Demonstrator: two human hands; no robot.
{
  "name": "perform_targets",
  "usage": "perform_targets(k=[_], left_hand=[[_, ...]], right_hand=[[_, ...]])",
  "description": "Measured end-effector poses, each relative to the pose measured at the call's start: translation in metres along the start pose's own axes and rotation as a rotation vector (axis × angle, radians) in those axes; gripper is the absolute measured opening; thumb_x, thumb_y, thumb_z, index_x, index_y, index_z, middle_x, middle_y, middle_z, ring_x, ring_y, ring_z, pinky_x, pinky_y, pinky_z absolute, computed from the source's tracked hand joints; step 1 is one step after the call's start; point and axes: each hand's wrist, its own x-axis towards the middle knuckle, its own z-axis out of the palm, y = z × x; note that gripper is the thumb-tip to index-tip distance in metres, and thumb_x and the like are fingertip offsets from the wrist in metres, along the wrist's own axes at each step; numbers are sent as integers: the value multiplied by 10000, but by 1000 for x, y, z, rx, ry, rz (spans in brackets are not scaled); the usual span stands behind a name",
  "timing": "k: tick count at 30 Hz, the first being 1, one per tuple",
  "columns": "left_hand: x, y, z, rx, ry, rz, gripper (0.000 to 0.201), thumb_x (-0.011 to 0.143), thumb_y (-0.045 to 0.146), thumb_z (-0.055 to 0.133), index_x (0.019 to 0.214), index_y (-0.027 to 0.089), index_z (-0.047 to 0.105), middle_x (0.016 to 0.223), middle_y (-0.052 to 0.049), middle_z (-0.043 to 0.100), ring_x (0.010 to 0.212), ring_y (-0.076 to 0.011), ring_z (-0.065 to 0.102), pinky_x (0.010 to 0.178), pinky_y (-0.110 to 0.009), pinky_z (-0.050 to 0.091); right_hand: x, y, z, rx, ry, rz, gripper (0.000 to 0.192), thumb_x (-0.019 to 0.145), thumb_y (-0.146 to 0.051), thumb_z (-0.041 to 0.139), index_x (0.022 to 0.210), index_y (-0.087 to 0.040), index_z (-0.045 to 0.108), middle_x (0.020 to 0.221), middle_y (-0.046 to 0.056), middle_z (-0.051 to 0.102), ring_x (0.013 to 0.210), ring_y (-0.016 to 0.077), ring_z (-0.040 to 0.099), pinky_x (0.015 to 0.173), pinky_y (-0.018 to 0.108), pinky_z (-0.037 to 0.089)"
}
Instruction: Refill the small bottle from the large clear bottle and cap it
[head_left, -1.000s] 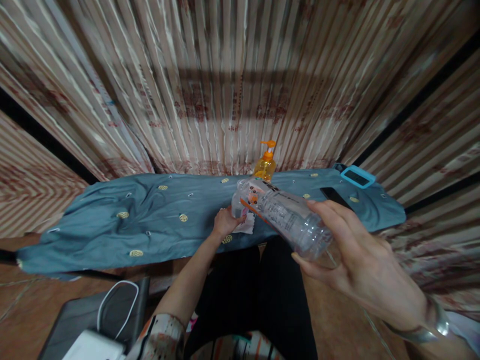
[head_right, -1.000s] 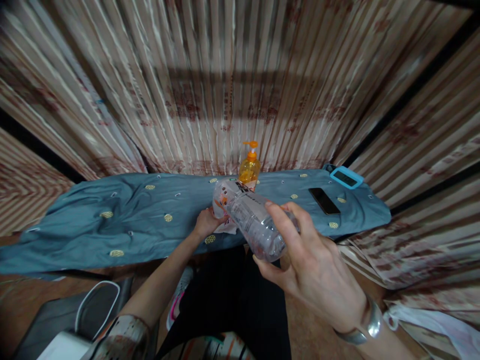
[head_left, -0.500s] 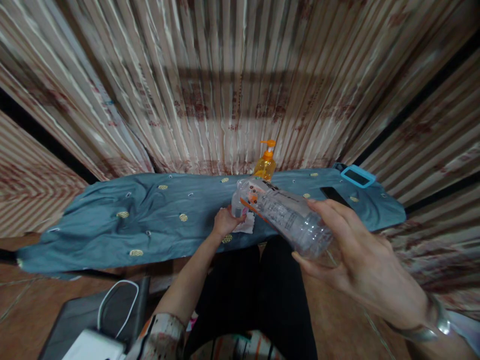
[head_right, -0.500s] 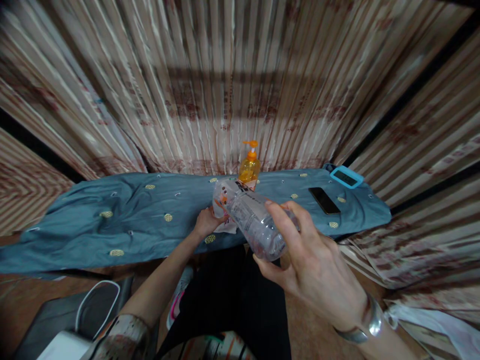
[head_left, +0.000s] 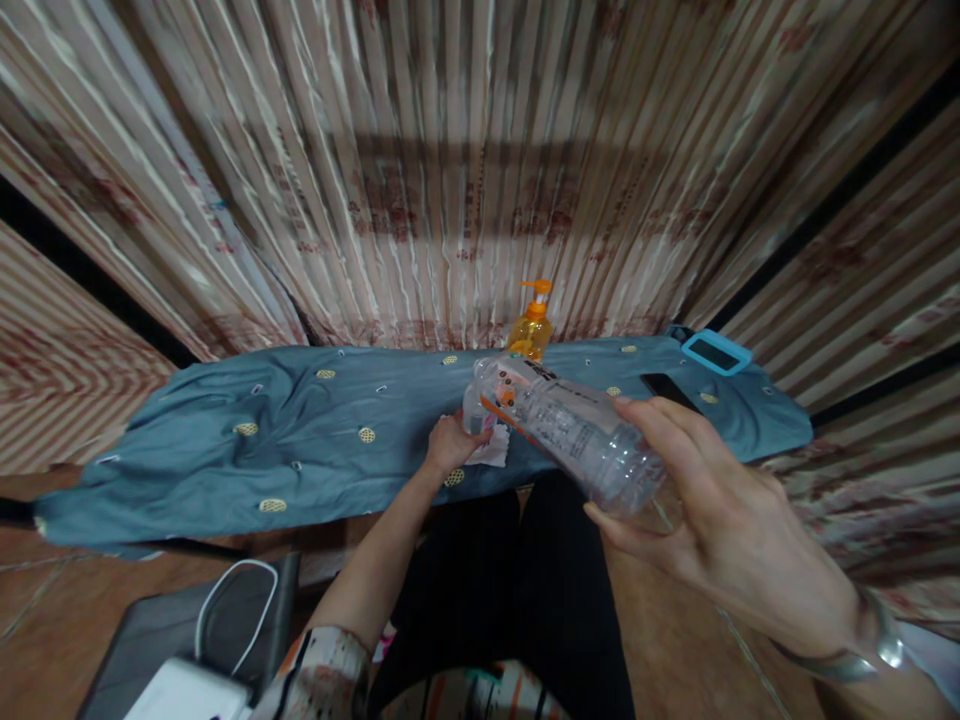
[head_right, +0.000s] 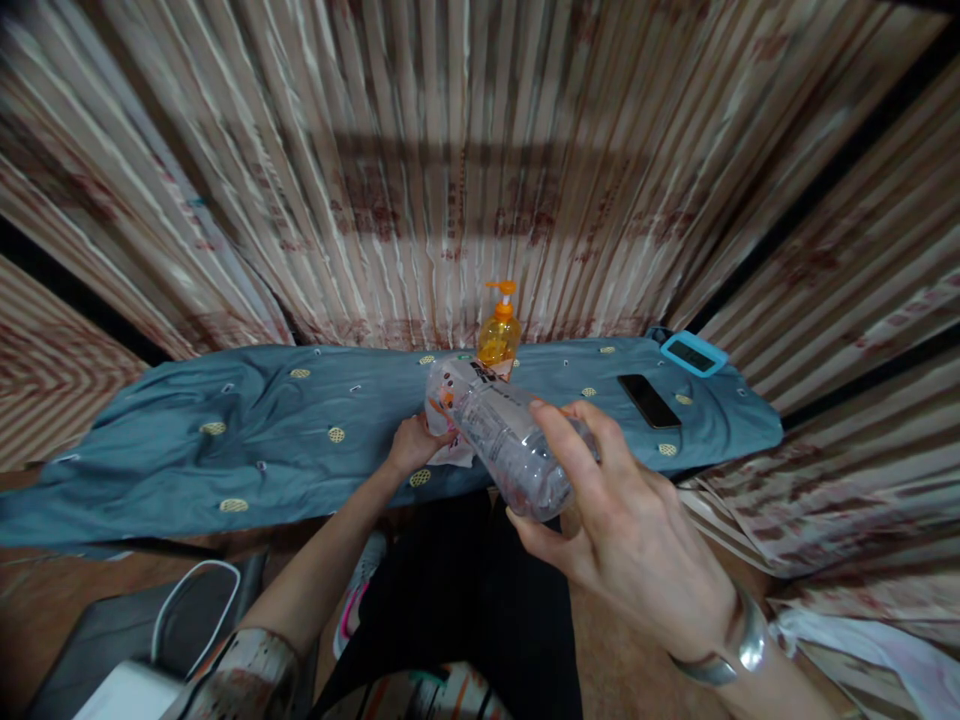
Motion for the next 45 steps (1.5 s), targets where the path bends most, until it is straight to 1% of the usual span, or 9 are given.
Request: perform_targets(k=[6,10,15,22,29,36,41,45], left_hand=[[0,0,0,5,12,7,519,731,578,642,1069,187,681,988,-105,747,972,-273,694,764,-288,520],[-1,1,-2,-3,-9,-9,508,739,576,638,1066,190,680,997,-94,747,969,-257,694,763,-275,519],[-1,1,-2,7,-1,-10,543,730,583,644,1103,190,673,1001,-102,744,978,-271,691,766,-286,520],[-1,0,-1,-32,-5,-8,523,733,572,656,1098,197,673,991,-87,749,965,-264,695,774,-290,522],[-1,1,-2,-5,5,0,519,739,574,647,1084,189,681,998,-107,745,975,-270,693,783,-293,522],[-3,4,-5,-7,-17,-24,526,745,576,649,1117,206,668,1041,-98,739,1014,-259,681,820,-284,513],[-3,3,-4,-19,-8,-10,523,744,565,654,1119,201,667,1028,-94,742,990,-253,688,799,-278,514],[-2,1,-2,-29,8,6,506,736,571,651,1081,201,678,990,-90,749,960,-264,697,769,-290,520]], right_hand=[[1,0,-1,-9,2,-5,650,865,-496,540,1365,-102,409,1238,209,563,961,303,678,634,384,619],[1,0,-1,-16,-3,-5,651,866,-496,536,1372,-110,398,1244,204,564,955,296,678,639,381,618],[1,0,-1,-20,-4,-2,652,863,-506,536,1373,-126,393,1247,195,562,934,285,684,623,367,617],[2,0,-2,-34,-9,-5,646,866,-507,529,1361,-110,411,1238,206,565,926,292,687,616,374,614],[2,1,-3,-27,-14,-18,657,857,-483,546,1370,-100,397,1240,213,559,974,313,676,672,401,617],[2,0,-3,-32,-20,-7,664,855,-485,548,1388,-127,381,1246,198,552,958,306,683,652,393,620],[3,0,-3,-39,-25,-12,665,862,-502,532,1384,-116,390,1239,201,557,953,302,684,634,386,619],[3,0,-3,-51,-8,-18,666,866,-510,526,1383,-113,393,1236,201,561,985,306,675,644,383,619]])
